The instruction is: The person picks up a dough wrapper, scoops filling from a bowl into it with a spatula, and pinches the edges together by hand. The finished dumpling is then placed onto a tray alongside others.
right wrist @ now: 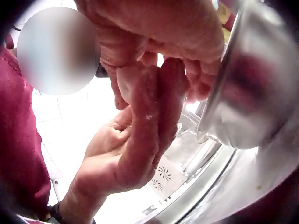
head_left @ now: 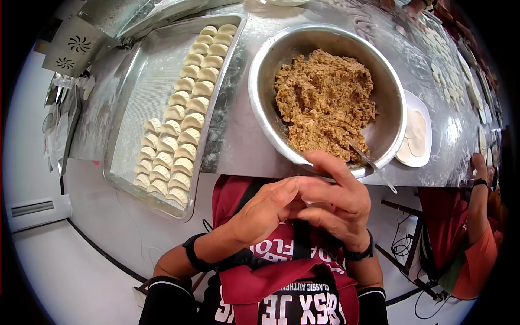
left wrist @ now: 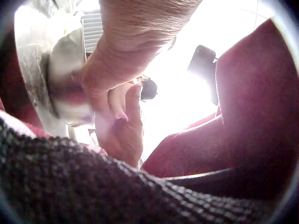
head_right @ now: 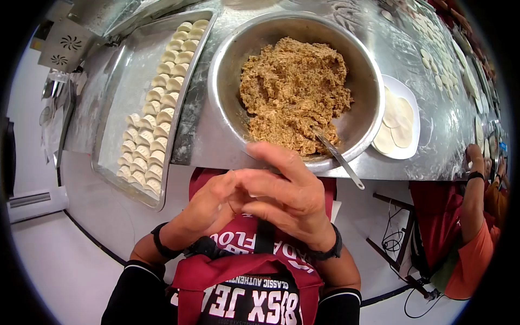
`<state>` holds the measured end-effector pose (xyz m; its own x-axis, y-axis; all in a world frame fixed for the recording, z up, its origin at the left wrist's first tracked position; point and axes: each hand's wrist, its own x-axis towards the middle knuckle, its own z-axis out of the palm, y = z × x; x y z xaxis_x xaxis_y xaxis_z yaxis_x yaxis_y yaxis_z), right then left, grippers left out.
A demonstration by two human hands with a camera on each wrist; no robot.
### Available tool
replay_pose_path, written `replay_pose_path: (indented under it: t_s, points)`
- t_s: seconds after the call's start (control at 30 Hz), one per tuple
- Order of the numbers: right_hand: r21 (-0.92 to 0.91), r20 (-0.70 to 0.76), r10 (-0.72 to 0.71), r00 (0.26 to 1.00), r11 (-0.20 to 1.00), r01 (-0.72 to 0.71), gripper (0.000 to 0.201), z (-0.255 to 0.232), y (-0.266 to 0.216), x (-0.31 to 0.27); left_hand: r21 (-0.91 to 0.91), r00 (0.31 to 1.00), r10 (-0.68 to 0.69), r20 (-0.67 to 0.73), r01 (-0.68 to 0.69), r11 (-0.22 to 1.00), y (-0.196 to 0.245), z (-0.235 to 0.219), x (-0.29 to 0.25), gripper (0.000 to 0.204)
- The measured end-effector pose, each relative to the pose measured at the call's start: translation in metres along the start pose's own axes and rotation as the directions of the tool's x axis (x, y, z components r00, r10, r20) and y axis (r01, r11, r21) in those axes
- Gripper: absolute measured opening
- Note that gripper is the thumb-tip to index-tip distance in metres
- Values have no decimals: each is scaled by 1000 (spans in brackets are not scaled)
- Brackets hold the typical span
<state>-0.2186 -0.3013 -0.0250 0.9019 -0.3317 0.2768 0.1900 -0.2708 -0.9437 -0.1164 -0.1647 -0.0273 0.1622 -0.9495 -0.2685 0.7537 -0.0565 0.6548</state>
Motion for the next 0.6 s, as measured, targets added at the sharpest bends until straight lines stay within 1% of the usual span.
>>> replay_pose_path:
  t_s: [0.07, 0.1, 0.17, 0.2, 0.27, 0.3, 0.37, 0.4, 0.5, 0.57, 0.6]
  points:
    - [0, -42, -30, 999, 1000, 30, 26, 4, 0, 1, -71, 1000, -1, 13, 2, 997, 0, 0, 0, 54]
    - [-2, -64, -45, 997, 999, 45, 27, 4, 1, 1, -63, 1000, -10, 14, 11, 998, 0, 0, 1, 54]
    - [-39, 26, -160, 987, 986, 161, 27, -2, 16, -2, -47, 999, -30, 16, 30, 998, -1, -1, 2, 52]
    - [-53, 72, -214, 974, 975, 218, 28, -4, 21, -3, -81, 999, -42, 35, 45, 996, -2, -3, 3, 51]
    - [-72, 75, -219, 973, 972, 225, 28, -5, 21, -2, -148, 995, -64, 72, 74, 986, -4, -8, 4, 50]
    - [-82, 77, -223, 972, 970, 229, 28, -4, 20, -1, -149, 998, -47, 32, 51, 987, -3, -6, 4, 48]
    - [15, -46, -74, 996, 997, 75, 25, 5, 5, 1, -150, 999, -11, -51, 3, 989, -2, 1, 4, 44]
    - [70, -102, 6, 995, 998, 1, 24, 8, 0, 1, -162, 999, -1, -43, -6, 987, -2, 0, 4, 42]
    - [66, -45, -70, 997, 995, 73, 24, 4, 12, -5, -188, 999, 20, -31, -25, 982, -5, -1, 5, 37]
    - [-4, -31, -113, 993, 994, 113, 23, 3, 13, -4, -193, 999, 24, -44, -32, 981, -5, 1, 7, 35]
    - [-38, -22, -135, 991, 990, 134, 23, 2, 13, -3, -211, 999, 33, -25, -37, 977, -4, 0, 8, 34]
